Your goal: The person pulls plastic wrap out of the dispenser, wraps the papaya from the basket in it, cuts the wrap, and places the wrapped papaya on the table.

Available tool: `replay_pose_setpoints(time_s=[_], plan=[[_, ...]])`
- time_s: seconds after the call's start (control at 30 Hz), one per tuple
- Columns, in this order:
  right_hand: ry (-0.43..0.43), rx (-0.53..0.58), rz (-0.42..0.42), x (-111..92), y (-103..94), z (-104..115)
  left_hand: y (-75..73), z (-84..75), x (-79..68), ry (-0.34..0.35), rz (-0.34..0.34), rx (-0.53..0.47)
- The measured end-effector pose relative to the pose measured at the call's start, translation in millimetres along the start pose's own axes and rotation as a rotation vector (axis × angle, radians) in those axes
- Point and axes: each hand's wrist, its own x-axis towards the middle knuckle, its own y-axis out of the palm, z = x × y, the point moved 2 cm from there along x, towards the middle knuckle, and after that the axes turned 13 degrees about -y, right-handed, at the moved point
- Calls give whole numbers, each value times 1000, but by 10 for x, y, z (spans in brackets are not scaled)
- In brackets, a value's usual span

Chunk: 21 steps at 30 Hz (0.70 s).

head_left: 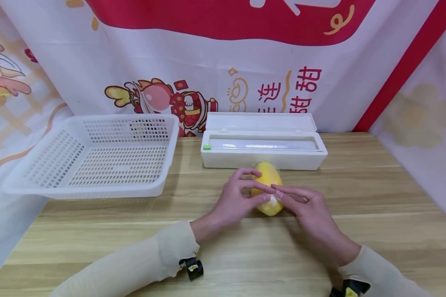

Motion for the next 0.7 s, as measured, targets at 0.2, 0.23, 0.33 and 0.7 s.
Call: replay_pose_setpoints(time_s=[0.2,0.23,0.33,0.7], plan=[[14,3,3,-23,0,3,-4,-10,26,-14,-45,52],[16,9,4,-28,1,5,-6,-13,28,-18,-48,55],[12,69,-1,-39,6,0,-14,-27,31,-31,-51,57],[23,120,-34,-23,-1,-69,-37,-29,13,-86,-54,40]])
